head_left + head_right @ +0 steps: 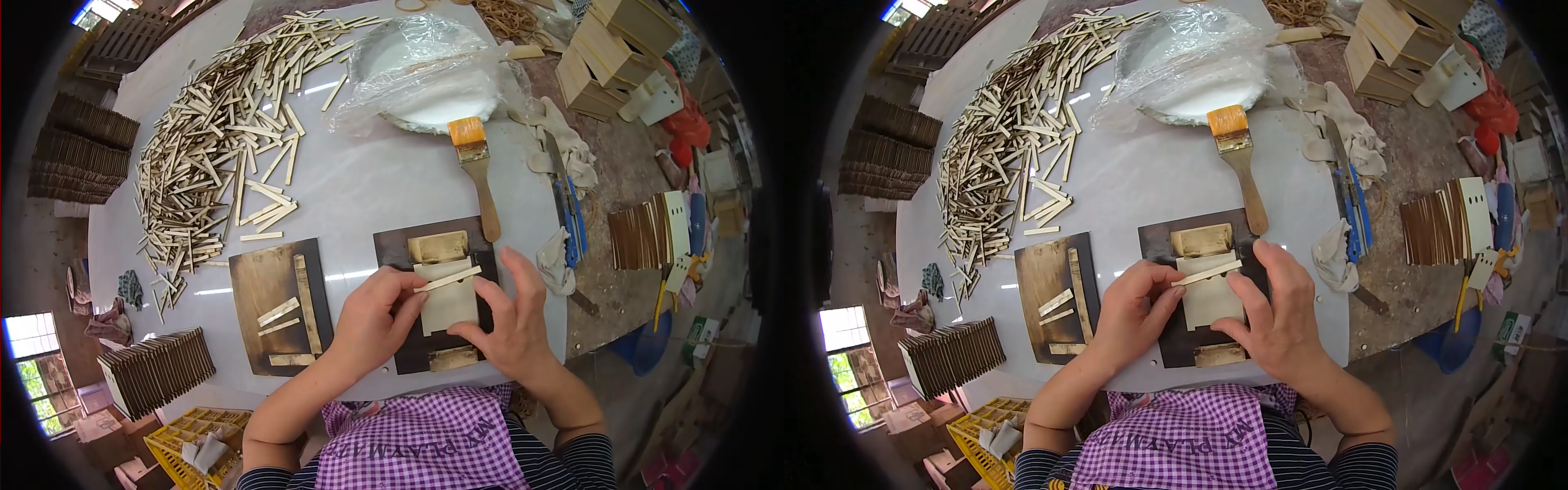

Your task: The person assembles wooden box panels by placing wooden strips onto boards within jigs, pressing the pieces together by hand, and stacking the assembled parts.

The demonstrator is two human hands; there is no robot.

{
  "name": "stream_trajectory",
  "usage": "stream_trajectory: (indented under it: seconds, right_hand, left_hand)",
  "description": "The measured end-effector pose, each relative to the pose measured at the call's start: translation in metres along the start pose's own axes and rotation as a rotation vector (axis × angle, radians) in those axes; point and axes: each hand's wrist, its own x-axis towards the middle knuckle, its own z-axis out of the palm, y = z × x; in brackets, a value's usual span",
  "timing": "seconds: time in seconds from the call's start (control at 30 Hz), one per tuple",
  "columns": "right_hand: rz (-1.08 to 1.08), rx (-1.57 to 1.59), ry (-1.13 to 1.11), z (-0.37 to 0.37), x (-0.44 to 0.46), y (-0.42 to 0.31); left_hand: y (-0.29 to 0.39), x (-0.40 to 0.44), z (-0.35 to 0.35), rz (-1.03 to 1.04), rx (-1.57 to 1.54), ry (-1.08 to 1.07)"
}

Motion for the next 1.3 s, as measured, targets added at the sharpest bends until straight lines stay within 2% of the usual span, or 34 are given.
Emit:
stream_trajectory:
  seconds: [0.07,0.17,0.4,0.6,0.73,0.83,0.87,0.97,1.13,1.23,1.27,1.3]
  right_hand:
    - [0.002,-0.013,-0.051,-0.005,0.005,0.001]
    - [-0.002,-0.036,-0.158,-0.012,0.012,0.003]
    - [0.044,-0.098,-0.403,-0.019,0.029,0.006]
    - [0.065,-0.104,-0.452,-0.019,0.033,0.011]
    - [0.103,-0.103,-0.437,-0.018,0.031,0.013]
    - [0.124,-0.107,-0.411,-0.018,0.028,0.014]
    - [0.132,-0.112,-0.389,-0.017,0.026,0.014]
    - [0.154,-0.111,-0.341,-0.014,0.021,0.015]
    - [0.180,-0.121,-0.289,-0.011,0.014,0.015]
    - [0.175,-0.112,-0.288,-0.010,0.013,0.015]
    - [0.170,-0.114,-0.285,-0.009,0.013,0.015]
    - [0.167,-0.117,-0.282,-0.008,0.012,0.014]
  left_hand:
    - [-0.001,0.003,0.004,0.073,0.061,0.022]
    - [-0.008,0.006,0.010,0.273,0.235,0.196]
    - [-0.016,0.009,0.008,0.257,0.348,0.260]
    - [-0.019,0.011,0.007,0.249,0.369,0.262]
    - [-0.017,0.006,0.005,0.204,0.301,0.245]
    - [-0.005,-0.002,-0.003,-0.013,0.045,0.177]
    - [-0.001,-0.004,-0.003,-0.011,0.050,0.170]
    - [0.007,-0.012,0.002,-0.150,-0.229,0.134]
    - [0.000,-0.017,0.008,-0.097,-0.273,0.124]
    - [0.008,-0.016,0.011,0.108,0.160,0.049]
    - [0.011,-0.016,0.014,0.113,0.161,0.049]
    - [0.014,-0.016,0.019,0.123,0.340,0.033]
